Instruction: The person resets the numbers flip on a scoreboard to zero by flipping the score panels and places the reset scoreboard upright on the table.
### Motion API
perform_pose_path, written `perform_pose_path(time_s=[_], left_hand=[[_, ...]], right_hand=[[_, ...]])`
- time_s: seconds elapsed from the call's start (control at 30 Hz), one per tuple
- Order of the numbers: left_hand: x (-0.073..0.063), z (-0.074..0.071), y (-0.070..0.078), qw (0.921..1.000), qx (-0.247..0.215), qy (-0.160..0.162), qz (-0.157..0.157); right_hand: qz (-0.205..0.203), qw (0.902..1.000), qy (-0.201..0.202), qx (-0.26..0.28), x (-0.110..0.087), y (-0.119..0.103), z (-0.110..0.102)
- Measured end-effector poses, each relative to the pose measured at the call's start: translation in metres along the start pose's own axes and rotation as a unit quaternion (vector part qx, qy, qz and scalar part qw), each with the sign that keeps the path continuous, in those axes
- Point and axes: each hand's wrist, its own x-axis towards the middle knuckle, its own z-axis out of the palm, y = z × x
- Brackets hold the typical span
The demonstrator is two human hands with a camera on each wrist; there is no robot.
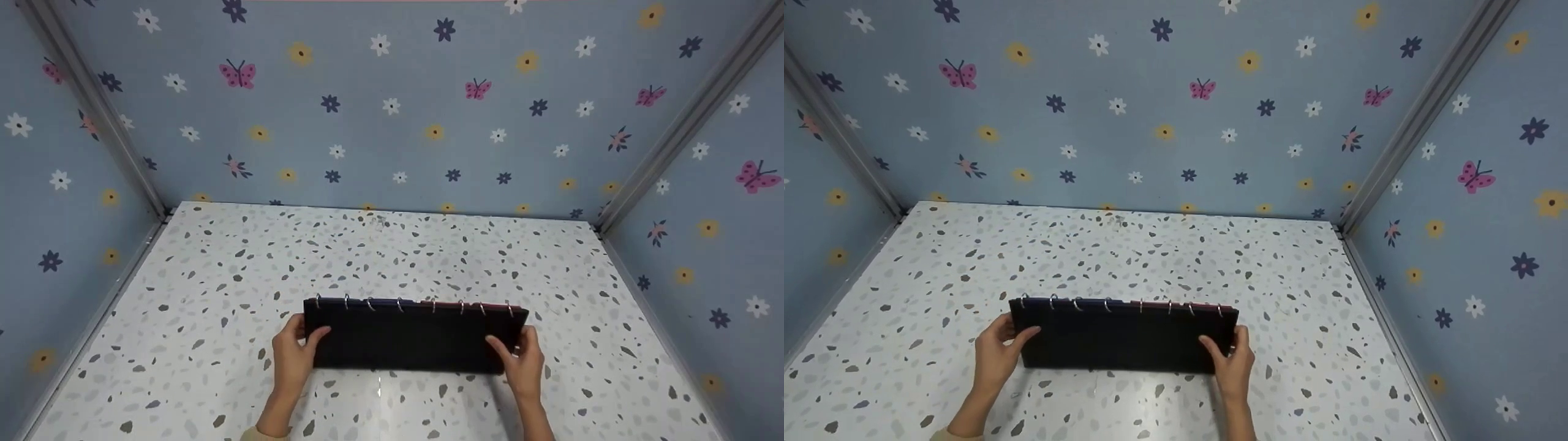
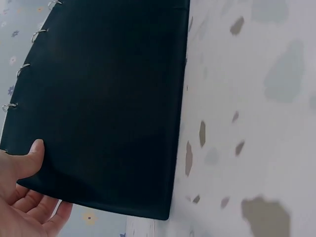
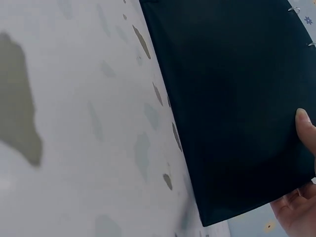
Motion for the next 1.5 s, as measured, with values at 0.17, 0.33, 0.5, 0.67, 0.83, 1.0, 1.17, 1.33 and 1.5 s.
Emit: perform_pose_path(time_s=[0.17,0.33,0.5,0.67,0.83,1.0,1.17,1.33,1.5], left_hand=[[0.018,-0.004,-0.007,0.9991,-0.002,-0.032,0.027],[0.043,-0.007,-0.017,0.9967,-0.005,-0.066,0.046],[0.073,-0.008,-0.025,0.9925,-0.005,-0.118,0.032],[0.102,-0.008,-0.029,0.9841,0.003,-0.177,0.011],[0.121,-0.006,-0.032,0.976,0.024,-0.216,0.004],[0.124,-0.004,-0.033,0.9755,0.035,-0.216,0.016],[0.111,0.003,-0.031,0.9825,0.054,-0.178,0.017],[0.089,0.009,-0.02,0.9903,0.072,-0.117,0.023],[0.066,0.014,-0.007,0.9941,0.053,-0.092,0.022]], right_hand=[[0.046,0.9986,-0.022,-0.01,-0.002,-0.023,-0.004],[0.075,0.9963,-0.041,-0.012,-0.012,-0.034,0.001],[0.073,0.9964,-0.041,-0.007,-0.025,-0.046,0.01],[0.049,0.9984,-0.026,-0.004,-0.038,-0.058,0.02],[0.053,0.9979,-0.002,-0.037,-0.05,-0.069,0.03],[0.088,0.9951,-0.011,-0.044,-0.053,-0.075,0.034],[0.136,0.9868,-0.088,-0.005,-0.047,-0.073,0.02],[0.161,0.946,-0.268,0.087,-0.027,-0.066,-0.016],[0.118,0.9348,-0.328,0.07,-0.007,-0.055,-0.044]])
